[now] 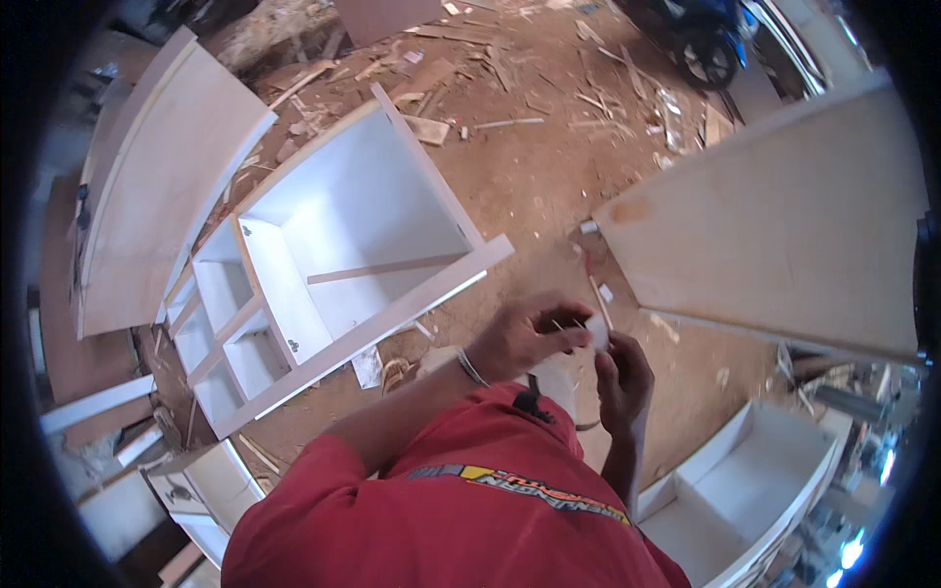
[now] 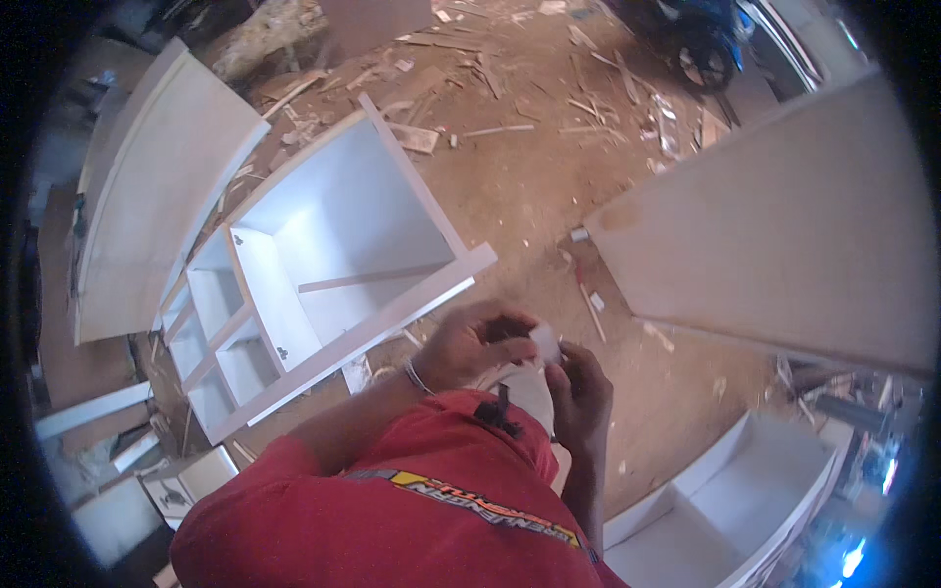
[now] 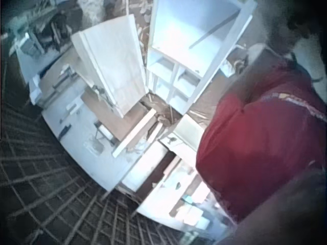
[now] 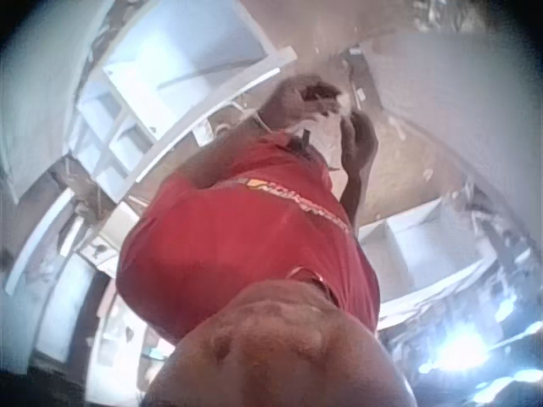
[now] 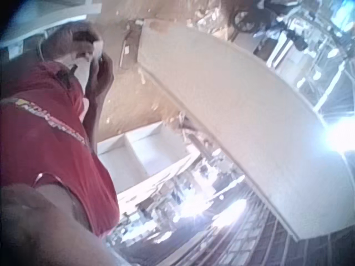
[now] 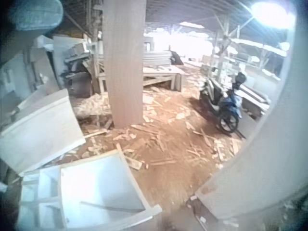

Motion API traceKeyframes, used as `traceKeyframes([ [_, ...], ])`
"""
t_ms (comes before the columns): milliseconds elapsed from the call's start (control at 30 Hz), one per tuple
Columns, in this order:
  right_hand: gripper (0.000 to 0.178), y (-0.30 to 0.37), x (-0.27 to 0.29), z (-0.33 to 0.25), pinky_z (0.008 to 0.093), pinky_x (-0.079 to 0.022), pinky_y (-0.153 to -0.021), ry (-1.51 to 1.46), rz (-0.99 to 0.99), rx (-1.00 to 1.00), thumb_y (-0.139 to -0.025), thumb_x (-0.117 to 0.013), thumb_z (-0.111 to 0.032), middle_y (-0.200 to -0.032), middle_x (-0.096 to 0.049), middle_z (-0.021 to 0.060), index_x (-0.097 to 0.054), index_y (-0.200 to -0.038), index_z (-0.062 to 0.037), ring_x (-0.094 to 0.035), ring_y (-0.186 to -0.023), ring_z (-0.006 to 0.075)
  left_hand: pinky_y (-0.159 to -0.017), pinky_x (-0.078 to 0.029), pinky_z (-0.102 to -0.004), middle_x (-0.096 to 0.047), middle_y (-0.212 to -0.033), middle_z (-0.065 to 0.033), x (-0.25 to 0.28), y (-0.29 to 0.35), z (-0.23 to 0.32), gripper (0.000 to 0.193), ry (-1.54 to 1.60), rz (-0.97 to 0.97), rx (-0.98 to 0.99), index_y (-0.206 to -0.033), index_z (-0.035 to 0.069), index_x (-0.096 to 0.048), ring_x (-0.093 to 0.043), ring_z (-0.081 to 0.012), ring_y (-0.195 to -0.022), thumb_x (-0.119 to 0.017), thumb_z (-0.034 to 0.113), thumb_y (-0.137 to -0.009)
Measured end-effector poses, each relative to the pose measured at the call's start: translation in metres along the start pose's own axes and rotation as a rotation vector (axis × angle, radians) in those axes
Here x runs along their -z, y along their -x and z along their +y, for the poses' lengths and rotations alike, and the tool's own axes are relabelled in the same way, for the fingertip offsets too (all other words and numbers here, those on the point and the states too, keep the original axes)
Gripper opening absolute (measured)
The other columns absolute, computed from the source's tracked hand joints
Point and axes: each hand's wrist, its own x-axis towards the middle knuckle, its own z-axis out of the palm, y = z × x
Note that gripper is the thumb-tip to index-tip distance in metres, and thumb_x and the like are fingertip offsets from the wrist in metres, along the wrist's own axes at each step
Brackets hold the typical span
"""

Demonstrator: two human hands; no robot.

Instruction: The person applies adhesive strips to the edges of a white wooden cabinet frame, using a hand-held power sander to smooth the edges and a small block to press the strips firmly into place.

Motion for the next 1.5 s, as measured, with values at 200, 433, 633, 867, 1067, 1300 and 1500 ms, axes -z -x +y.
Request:
traceKeyframes([
  [200,0.04,-0.176,0.086,-0.039,0.0198,-0.035,-0.05,-0.055,-0.335,0.072,-0.104,-0.061,-0.036,-0.076,-0.056,-0.0039,-0.063,-0.12,0.0007,-0.045,-0.058,0.0012,-0.078,-0.056,-0.0263,-0.071,-0.096,-0.0032,-0.055,-0.144,0.047,0.022,-0.019,0.082,-0.173,-0.11,0.002,-0.068,-0.068,-0.0095,-0.087,-0.078,0.004,-0.091],
  [433,0.029,-0.373,0.06,-0.103,0.0252,-0.047,-0.075,-0.061,-0.552,0.199,-0.102,-0.062,-0.014,-0.098,-0.067,0.0058,-0.063,-0.124,0.0054,-0.057,-0.087,0.0088,-0.073,-0.054,-0.0259,-0.066,-0.097,-0.0052,-0.005,-0.276,0.109,0.017,0.031,0.354,-0.386,-0.102,0.004,-0.065,-0.066,-0.011,-0.085,-0.073,-0.003,-0.089],
  [633,0.034,-0.57,0.029,-0.155,0.023,-0.046,-0.072,-0.005,-0.606,0.32,-0.101,-0.067,-0.019,-0.097,-0.068,0.0045,-0.064,-0.126,0.0041,-0.058,-0.086,0.008,-0.073,-0.046,-0.0247,-0.057,-0.085,0.0038,0.058,-0.434,0.186,0.011,-0.006,0.387,-0.557,-0.091,0.006,-0.06,-0.055,-0.0062,-0.079,-0.071,0.005,-0.091],
  [867,0.035,-0.771,-0.011,-0.247,0.028,-0.044,-0.067,0.227,-0.829,0.337,-0.1,-0.069,-0.025,-0.088,-0.062,0.0008,-0.067,-0.12,0.0035,-0.054,-0.077,0.0108,-0.068,-0.045,-0.0312,-0.056,-0.077,-0.0068,0.109,-0.548,0.32,0.011,-0.713,0.692,-0.931,-0.085,0.002,-0.056,-0.055,-0.0164,-0.071,-0.065,0.003,-0.09],
  [1067,0.033,-0.922,-0.102,-0.241,0.027,-0.047,-0.078,0.224,-0.691,0.307,-0.103,-0.064,-0.021,-0.093,-0.063,0.0029,-0.061,-0.127,0.0022,-0.057,-0.088,0.0113,-0.071,-0.053,-0.0301,-0.067,-0.084,-0.0084,0.201,-0.617,0.388,0.018,-0.537,0.762,-0.456,-0.094,-0.001,-0.063,-0.064,-0.015,-0.076,-0.055,0.01,-0.105],
  [1300,0.02,-1.088,-0.243,-0.297,0.0261,-0.047,-0.072,0.471,-0.775,0.514,-0.1,-0.066,-0.01,-0.09,-0.065,0.0055,-0.064,-0.119,-0.0036,-0.059,-0.082,0.0128,-0.071,-0.057,-0.0288,-0.072,-0.09,-0.0048,0.323,-0.706,0.437,0.022,-0.459,1.079,-0.519,-0.118,0.0,-0.065,-0.067,-0.0115,-0.072,-0.047,0.012,-0.11],
  [1500,0.032,-1.138,-0.428,-0.4,0.0346,-0.056,-0.076,0.414,-1.237,0.855,-0.096,-0.07,-0.007,-0.109,-0.069,0.0162,-0.063,-0.127,-0.0038,-0.072,-0.087,0.0231,-0.064,-0.055,-0.0294,-0.07,-0.075,-0.0059,0.41,-0.69,0.506,0.021,-0.369,1.35,-0.425,-0.11,-0.001,-0.067,-0.068,-0.0125,-0.065,-0.06,0.018,-0.104],
])
